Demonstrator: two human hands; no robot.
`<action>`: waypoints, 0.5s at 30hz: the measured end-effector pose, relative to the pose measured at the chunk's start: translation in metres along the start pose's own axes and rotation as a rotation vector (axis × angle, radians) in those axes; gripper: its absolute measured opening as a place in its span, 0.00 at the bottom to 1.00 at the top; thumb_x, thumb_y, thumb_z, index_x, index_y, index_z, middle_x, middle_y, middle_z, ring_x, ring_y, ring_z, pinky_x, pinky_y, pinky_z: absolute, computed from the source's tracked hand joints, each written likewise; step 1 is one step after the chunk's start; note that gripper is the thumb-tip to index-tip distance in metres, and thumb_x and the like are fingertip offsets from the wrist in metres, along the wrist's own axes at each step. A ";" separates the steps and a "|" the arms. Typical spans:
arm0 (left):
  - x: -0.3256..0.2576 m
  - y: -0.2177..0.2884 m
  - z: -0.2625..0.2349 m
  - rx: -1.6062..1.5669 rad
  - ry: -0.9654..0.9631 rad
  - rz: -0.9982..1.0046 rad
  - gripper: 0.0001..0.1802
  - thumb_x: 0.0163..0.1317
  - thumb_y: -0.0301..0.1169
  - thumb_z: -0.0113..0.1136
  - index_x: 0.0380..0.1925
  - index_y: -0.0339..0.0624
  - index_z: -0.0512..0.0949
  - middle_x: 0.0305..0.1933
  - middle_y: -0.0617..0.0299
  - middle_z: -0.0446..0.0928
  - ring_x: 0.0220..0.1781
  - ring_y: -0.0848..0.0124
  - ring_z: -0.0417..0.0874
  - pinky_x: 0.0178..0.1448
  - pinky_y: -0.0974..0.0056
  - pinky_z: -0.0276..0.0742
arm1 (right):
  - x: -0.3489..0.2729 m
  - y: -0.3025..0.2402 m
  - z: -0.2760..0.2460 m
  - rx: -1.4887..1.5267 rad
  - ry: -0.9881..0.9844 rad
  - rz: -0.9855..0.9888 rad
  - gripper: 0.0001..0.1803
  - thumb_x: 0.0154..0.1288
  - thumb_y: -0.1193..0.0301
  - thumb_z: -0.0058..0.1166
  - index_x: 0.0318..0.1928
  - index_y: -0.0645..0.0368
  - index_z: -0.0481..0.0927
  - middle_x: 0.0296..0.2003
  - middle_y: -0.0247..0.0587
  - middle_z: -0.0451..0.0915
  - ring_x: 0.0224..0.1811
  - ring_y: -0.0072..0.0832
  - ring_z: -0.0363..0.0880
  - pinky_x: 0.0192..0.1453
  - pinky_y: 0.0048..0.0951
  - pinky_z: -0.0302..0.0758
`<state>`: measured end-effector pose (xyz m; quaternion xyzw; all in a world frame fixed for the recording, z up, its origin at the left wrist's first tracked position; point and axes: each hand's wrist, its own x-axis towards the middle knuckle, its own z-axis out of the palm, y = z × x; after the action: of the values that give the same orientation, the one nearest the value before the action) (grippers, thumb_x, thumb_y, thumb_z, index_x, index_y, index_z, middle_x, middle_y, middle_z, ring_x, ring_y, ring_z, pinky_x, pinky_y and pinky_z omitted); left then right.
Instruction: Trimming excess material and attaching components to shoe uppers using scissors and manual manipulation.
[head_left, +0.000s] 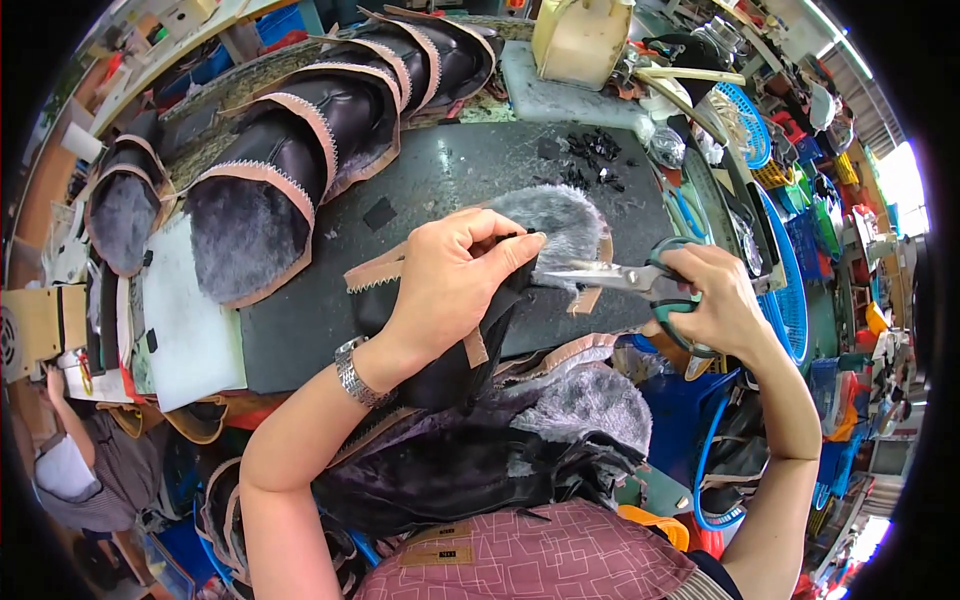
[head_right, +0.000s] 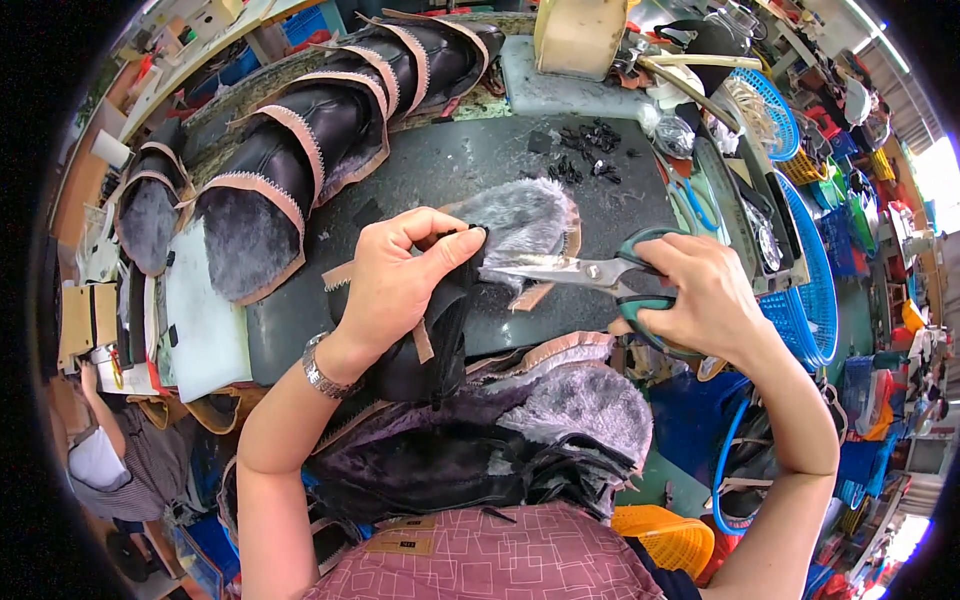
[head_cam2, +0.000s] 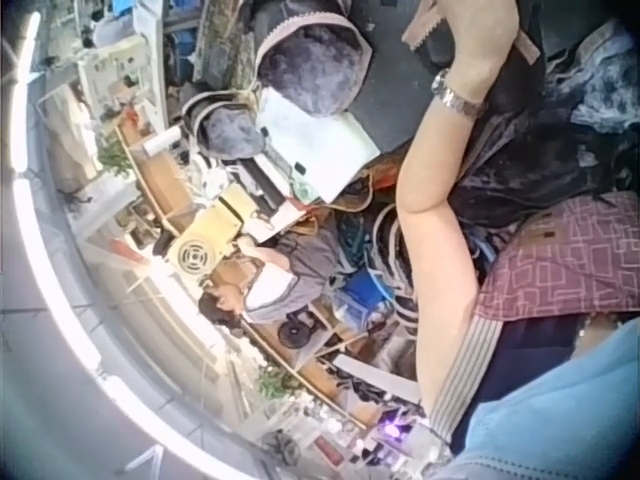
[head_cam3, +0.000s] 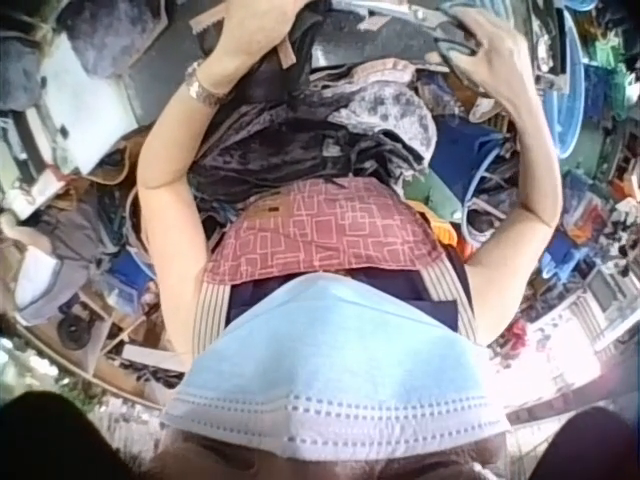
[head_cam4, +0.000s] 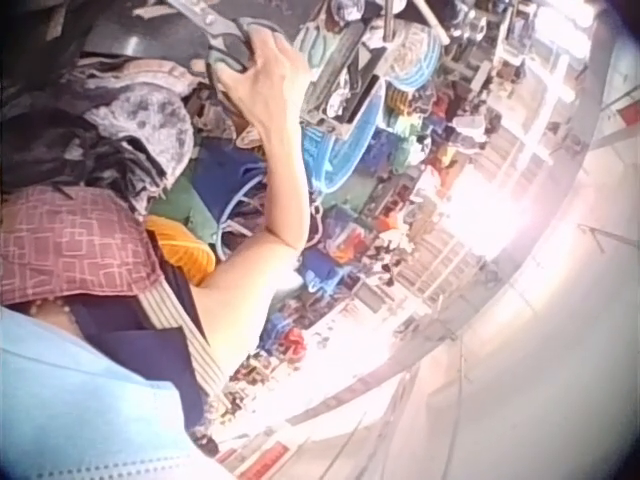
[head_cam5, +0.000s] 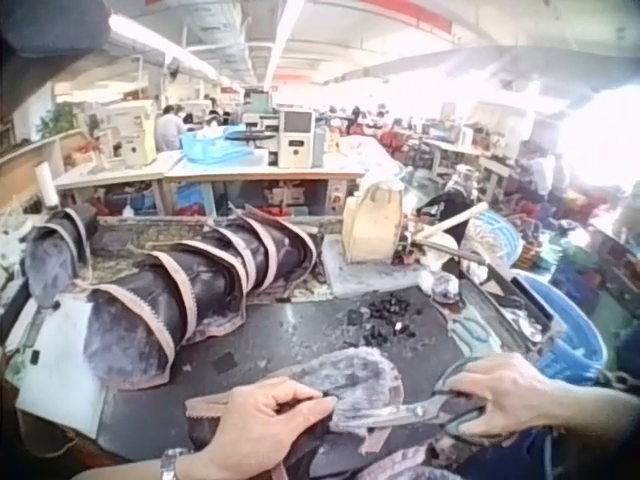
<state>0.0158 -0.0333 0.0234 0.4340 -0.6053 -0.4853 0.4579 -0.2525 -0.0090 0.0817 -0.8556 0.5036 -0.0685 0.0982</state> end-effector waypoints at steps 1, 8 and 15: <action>0.000 0.000 0.002 -0.004 0.000 0.001 0.09 0.53 0.30 0.64 0.28 0.32 0.80 0.24 0.62 0.75 0.24 0.79 0.71 0.28 0.72 0.65 | -0.001 0.002 0.004 0.023 0.030 -0.017 0.31 0.33 0.60 0.68 0.40 0.65 0.75 0.23 0.43 0.71 0.28 0.40 0.72 0.32 0.35 0.67; -0.002 -0.005 0.008 0.077 0.065 0.165 0.07 0.53 0.28 0.64 0.26 0.33 0.81 0.19 0.64 0.72 0.21 0.81 0.68 0.25 0.72 0.61 | 0.016 -0.019 -0.009 0.146 -0.199 0.053 0.24 0.43 0.53 0.64 0.33 0.60 0.80 0.19 0.49 0.74 0.24 0.45 0.75 0.28 0.38 0.69; -0.001 -0.001 0.007 0.034 0.079 0.136 0.07 0.53 0.28 0.65 0.26 0.33 0.81 0.17 0.66 0.73 0.20 0.82 0.66 0.24 0.73 0.59 | 0.028 -0.029 -0.023 0.137 -0.433 0.161 0.27 0.45 0.48 0.61 0.24 0.64 0.76 0.15 0.51 0.71 0.21 0.48 0.73 0.27 0.40 0.67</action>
<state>0.0092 -0.0317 0.0213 0.4186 -0.6230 -0.4253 0.5058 -0.2197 -0.0221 0.1110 -0.7988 0.5316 0.0907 0.2667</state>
